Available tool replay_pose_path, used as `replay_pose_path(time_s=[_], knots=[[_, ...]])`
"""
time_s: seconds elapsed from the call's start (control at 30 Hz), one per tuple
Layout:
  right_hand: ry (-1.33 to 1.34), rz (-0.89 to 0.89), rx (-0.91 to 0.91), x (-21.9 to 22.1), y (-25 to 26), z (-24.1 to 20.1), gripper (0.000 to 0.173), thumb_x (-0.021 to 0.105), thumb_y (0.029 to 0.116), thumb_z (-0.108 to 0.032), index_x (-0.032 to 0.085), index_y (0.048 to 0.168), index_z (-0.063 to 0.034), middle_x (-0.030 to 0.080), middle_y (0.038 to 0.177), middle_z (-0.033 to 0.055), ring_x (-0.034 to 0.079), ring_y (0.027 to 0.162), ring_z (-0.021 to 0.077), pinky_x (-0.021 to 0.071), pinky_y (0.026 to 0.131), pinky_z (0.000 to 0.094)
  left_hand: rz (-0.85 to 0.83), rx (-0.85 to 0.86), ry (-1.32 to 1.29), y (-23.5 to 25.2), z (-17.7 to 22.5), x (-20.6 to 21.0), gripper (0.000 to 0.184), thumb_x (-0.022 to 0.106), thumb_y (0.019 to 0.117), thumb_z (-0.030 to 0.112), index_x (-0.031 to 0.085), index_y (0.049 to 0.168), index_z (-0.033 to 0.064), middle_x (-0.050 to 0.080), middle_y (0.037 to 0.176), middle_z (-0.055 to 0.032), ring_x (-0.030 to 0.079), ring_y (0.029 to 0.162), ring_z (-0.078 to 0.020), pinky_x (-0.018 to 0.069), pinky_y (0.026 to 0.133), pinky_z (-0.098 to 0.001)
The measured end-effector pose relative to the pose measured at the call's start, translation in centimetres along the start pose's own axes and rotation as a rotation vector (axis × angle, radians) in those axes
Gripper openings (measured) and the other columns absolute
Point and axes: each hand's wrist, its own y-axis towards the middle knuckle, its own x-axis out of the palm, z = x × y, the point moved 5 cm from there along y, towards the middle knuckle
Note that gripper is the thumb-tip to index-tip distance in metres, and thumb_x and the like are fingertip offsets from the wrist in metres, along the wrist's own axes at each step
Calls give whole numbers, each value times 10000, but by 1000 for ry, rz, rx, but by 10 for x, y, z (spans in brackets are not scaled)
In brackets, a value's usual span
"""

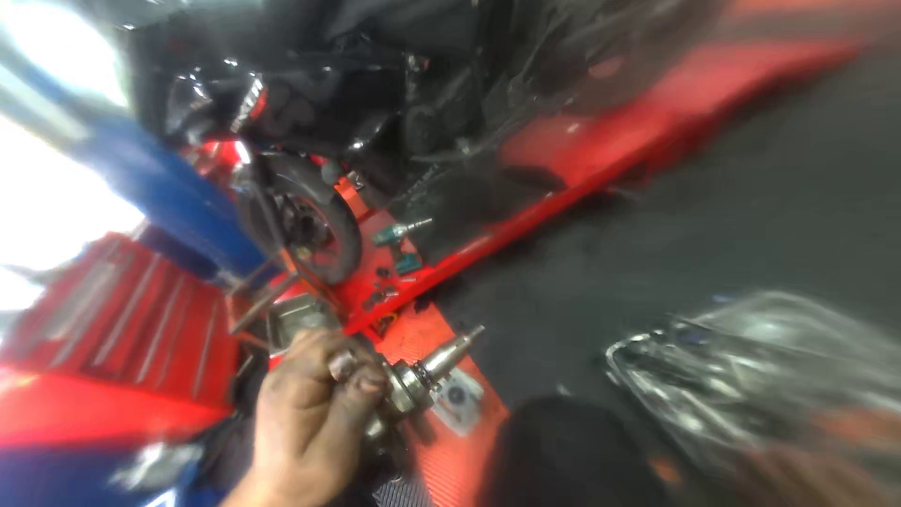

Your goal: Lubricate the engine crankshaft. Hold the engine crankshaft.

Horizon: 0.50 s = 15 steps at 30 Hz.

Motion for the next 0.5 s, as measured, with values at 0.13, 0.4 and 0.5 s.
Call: replay_pose_path(time_s=[0.13, 0.4, 0.5], knots=[[327, -963, -91, 207, -140, -92, 653, 645, 986, -468, 433, 1510, -141, 590, 1439, 52, 615, 1267, 253, 592, 949, 485, -11, 50, -107, 11, 62, -27, 332, 578, 1047, 405, 695, 932, 116, 720, 834, -57, 709, 717, -214, 635, 685, -382], [1221, -1109, 294, 304, -241, -138, 548, 706, 916, -436, 661, 1279, -28, 680, 1210, 246, 683, 1096, 368, 573, 928, 545, -78, -55, 94, 10, 106, -77, 367, 548, 1033, 516, 714, 958, 197, 754, 850, 5, 730, 731, -170, 646, 664, -379], [1264, -1024, 389, 309, -241, -128, 524, 766, 842, -408, 696, 1183, -17, 694, 1172, 253, 684, 1102, 391, 550, 962, 600, -192, -364, 107, 11, 73, -83, 395, 498, 1046, 511, 725, 990, 192, 714, 799, -5, 664, 687, -151, 566, 628, -354]])
